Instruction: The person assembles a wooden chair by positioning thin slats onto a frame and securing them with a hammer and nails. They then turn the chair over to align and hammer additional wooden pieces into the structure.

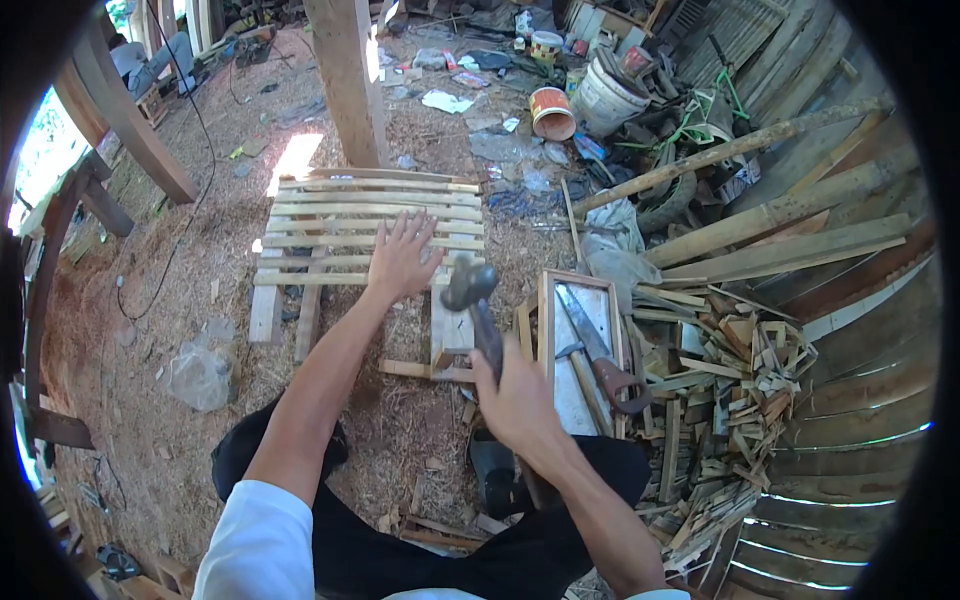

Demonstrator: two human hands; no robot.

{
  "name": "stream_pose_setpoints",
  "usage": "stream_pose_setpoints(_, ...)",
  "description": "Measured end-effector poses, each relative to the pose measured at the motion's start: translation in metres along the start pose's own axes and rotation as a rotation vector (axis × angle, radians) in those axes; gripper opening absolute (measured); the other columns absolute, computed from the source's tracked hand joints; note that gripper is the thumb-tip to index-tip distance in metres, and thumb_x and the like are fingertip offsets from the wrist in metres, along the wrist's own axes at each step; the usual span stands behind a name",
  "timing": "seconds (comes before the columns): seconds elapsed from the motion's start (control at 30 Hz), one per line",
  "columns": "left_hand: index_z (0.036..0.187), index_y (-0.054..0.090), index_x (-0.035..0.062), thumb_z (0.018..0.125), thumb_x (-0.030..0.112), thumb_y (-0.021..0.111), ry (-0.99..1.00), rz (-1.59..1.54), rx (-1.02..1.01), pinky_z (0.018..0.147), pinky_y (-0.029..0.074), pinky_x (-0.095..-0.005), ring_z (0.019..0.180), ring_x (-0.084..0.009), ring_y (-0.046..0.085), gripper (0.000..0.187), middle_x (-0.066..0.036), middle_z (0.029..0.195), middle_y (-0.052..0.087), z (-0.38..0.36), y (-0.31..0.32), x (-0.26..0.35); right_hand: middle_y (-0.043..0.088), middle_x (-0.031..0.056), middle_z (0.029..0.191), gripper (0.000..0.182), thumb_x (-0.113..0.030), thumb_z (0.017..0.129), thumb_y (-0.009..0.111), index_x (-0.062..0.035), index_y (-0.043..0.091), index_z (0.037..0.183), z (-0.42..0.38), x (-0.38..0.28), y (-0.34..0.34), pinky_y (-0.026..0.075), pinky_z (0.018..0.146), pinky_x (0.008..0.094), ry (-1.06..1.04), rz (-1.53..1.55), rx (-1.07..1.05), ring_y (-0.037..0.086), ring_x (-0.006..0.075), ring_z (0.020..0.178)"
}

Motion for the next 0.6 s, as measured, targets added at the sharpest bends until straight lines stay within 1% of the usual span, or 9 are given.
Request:
stream_pose_setpoints(0.07, 0.150, 0.028, 0.0159, 0.095, 0.050, 0.030, 0.005, -0.003, 0.017, 0.117, 0.010, -0.0523, 0.144, -0.0295, 0.020, 0.064, -0.006, 0.156, 0.025, 0.000, -0.001, -0.003, 0.059, 0.0233, 0.067, 0.035, -0.028, 0.097, 0.052, 0.0050, 0.049, 0.108, -0.005, -0.013, -0.024, 0.045, 0.058, 0.0447, -0.179, 0.088, 0.205, 0.063, 0.0384, 0.064)
stream_pose_setpoints(0.13, 0.149, 0.029, 0.0158, 0.096, 0.050, 0.030, 0.012, -0.001, 0.031, 0.117, 0.011, -0.0521, 0.144, -0.0297, 0.020, 0.064, -0.006, 0.156, 0.025, 0.000, 0.001, -0.006, 0.058, 0.0221, 0.068, 0.035, -0.028, 0.098, 0.052, 0.0052, 0.049, 0.109, -0.009, -0.022, -0.038, 0.045, 0.058, 0.0412, -0.053, 0.171, 0.173, 0.063, 0.0334, 0.063)
stream_pose_setpoints(0.17, 0.149, 0.029, 0.0157, 0.096, 0.050, 0.030, 0.014, -0.004, 0.032, 0.117, 0.011, -0.0522, 0.144, -0.0298, 0.019, 0.064, -0.006, 0.156, 0.025, 0.000, 0.001, -0.006, 0.061, 0.0244, 0.073, 0.035, -0.028, 0.097, 0.051, 0.0055, 0.049, 0.108, -0.005, -0.009, -0.027, 0.045, 0.061, 0.0434, -0.126, 0.263, 0.259, 0.064, 0.0367, 0.068)
stream_pose_setpoints(0.27, 0.149, 0.030, 0.0149, 0.096, 0.050, 0.030, 0.016, -0.009, 0.027, 0.117, 0.012, -0.0527, 0.144, -0.0301, 0.020, 0.064, -0.006, 0.156, 0.025, 0.001, 0.002, -0.003, 0.061, 0.0264, 0.076, 0.035, -0.028, 0.097, 0.051, 0.0057, 0.050, 0.107, 0.008, 0.033, 0.026, 0.045, 0.064, 0.0462, -0.151, 0.132, 0.205, 0.064, 0.0402, 0.073)
stream_pose_setpoints(0.37, 0.149, 0.029, 0.0142, 0.096, 0.049, 0.031, 0.007, -0.019, -0.015, 0.116, 0.012, -0.0533, 0.144, -0.0296, 0.021, 0.064, -0.006, 0.156, 0.025, 0.003, 0.004, 0.001, 0.061, 0.0297, 0.080, 0.034, -0.027, 0.096, 0.051, 0.0056, 0.050, 0.105, 0.014, 0.042, 0.033, 0.045, 0.067, 0.0490, -0.110, 0.068, 0.066, 0.063, 0.0437, 0.078)
stream_pose_setpoints(0.47, 0.149, 0.029, 0.0142, 0.095, 0.049, 0.031, 0.006, -0.011, -0.013, 0.116, 0.012, -0.0531, 0.144, -0.0292, 0.021, 0.064, -0.005, 0.156, 0.025, -0.001, -0.004, -0.001, 0.060, 0.0264, 0.073, 0.034, -0.029, 0.097, 0.051, 0.0052, 0.050, 0.104, 0.004, 0.015, -0.001, 0.046, 0.063, 0.0453, -0.138, 0.088, 0.210, 0.064, 0.0382, 0.071)
stream_pose_setpoints(0.5, 0.149, 0.029, 0.0149, 0.095, 0.049, 0.032, 0.009, -0.016, 0.002, 0.116, 0.012, -0.0533, 0.144, -0.0296, 0.020, 0.064, -0.006, 0.156, 0.025, -0.003, -0.002, 0.000, 0.058, 0.0196, 0.065, 0.034, -0.029, 0.097, 0.052, 0.0046, 0.050, 0.102, -0.001, -0.001, -0.017, 0.045, 0.059, 0.0412, -0.174, 0.154, 0.250, 0.062, 0.0307, 0.062)
stream_pose_setpoints(0.53, 0.149, 0.028, 0.0155, 0.095, 0.049, 0.033, 0.014, -0.019, 0.014, 0.116, 0.012, -0.0535, 0.144, -0.0300, 0.020, 0.064, -0.006, 0.156, 0.025, -0.003, -0.001, -0.002, 0.054, 0.0138, 0.059, 0.032, -0.028, 0.097, 0.053, 0.0042, 0.050, 0.102, 0.002, 0.001, -0.025, 0.043, 0.055, 0.0384, -0.089, 0.210, 0.236, 0.058, 0.0249, 0.055)
stream_pose_setpoints(0.6, 0.149, 0.028, 0.0160, 0.095, 0.049, 0.034, 0.019, -0.017, 0.024, 0.116, 0.012, -0.0539, 0.144, -0.0305, 0.020, 0.063, -0.007, 0.156, 0.024, -0.002, 0.002, -0.004, 0.054, 0.0156, 0.062, 0.032, -0.027, 0.097, 0.052, 0.0042, 0.050, 0.103, -0.002, -0.011, -0.037, 0.043, 0.055, 0.0394, -0.158, 0.284, 0.361, 0.057, 0.0275, 0.056)
Point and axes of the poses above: each hand's wrist, its own z-axis towards the middle knuckle, its own y-axis out of the palm, x = y × z, the point moved 6 cm from there along z, towards the middle knuckle
